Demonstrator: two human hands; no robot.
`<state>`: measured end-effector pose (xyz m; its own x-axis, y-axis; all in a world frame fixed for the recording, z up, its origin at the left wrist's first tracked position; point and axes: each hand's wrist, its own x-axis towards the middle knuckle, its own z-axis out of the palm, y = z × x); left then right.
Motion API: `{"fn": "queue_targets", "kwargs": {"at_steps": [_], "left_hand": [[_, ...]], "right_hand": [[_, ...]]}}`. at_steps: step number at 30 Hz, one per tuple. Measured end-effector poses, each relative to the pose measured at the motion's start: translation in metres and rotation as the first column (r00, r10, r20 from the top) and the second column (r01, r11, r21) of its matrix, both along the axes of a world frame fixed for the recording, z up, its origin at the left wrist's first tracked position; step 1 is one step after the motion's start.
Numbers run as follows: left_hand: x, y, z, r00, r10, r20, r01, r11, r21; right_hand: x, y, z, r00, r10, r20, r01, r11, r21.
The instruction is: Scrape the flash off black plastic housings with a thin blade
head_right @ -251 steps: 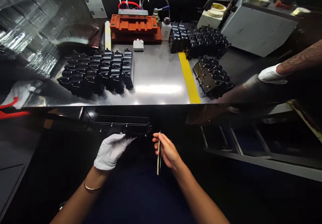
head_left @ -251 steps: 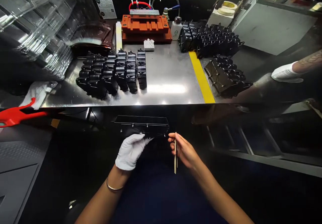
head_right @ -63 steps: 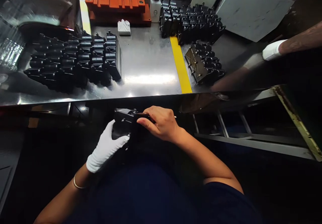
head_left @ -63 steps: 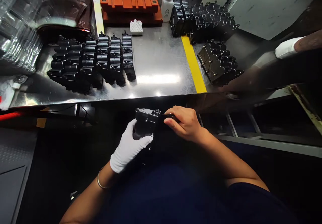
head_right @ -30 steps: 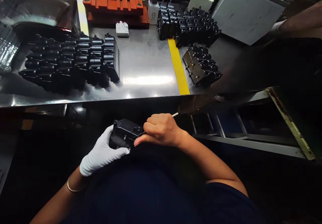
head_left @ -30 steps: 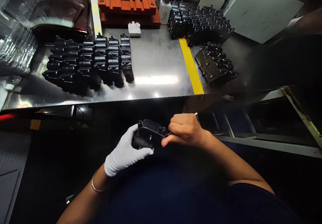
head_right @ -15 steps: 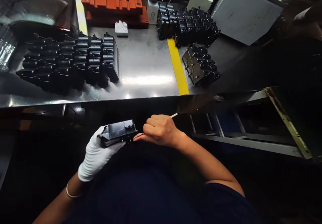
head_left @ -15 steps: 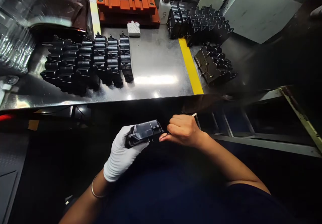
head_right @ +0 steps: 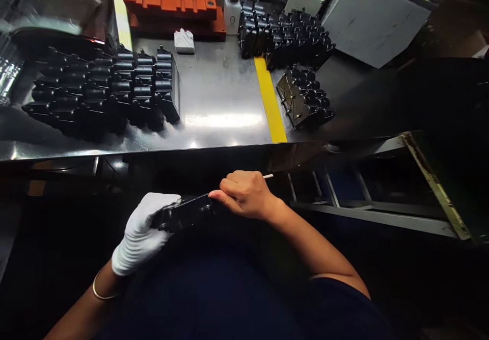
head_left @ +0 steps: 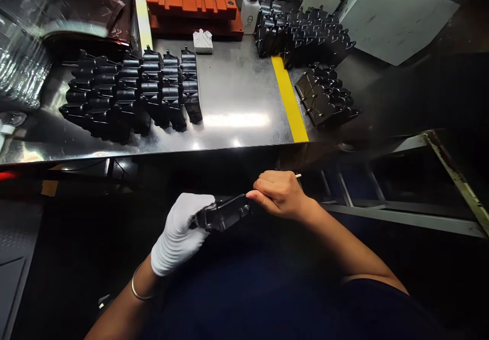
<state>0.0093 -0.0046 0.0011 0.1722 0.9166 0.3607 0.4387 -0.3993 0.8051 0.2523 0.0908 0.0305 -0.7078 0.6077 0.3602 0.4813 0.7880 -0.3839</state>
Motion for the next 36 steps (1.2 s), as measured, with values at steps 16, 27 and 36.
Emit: {"fn": "queue_targets", "kwargs": {"at_steps": [16,27,36], "left_hand": [[-0.004,0.002,0.001,0.941,0.178,0.287,0.024,0.814,-0.581],[-0.006,0.006,-0.005,0.892,0.141,0.430,0.284,0.565,-0.775],[0.000,0.007,-0.008,0.856,0.102,0.507,0.356,0.594,-0.721]], "right_hand": [[-0.004,-0.001,0.006,0.939,0.222,-0.262,-0.283,0.933,-0.222],[-0.021,-0.002,-0.003,0.948,0.237,-0.211,-0.216,0.969,0.118],[-0.018,-0.003,-0.001,0.957,0.216,-0.192,-0.213,0.976,0.037]]}}
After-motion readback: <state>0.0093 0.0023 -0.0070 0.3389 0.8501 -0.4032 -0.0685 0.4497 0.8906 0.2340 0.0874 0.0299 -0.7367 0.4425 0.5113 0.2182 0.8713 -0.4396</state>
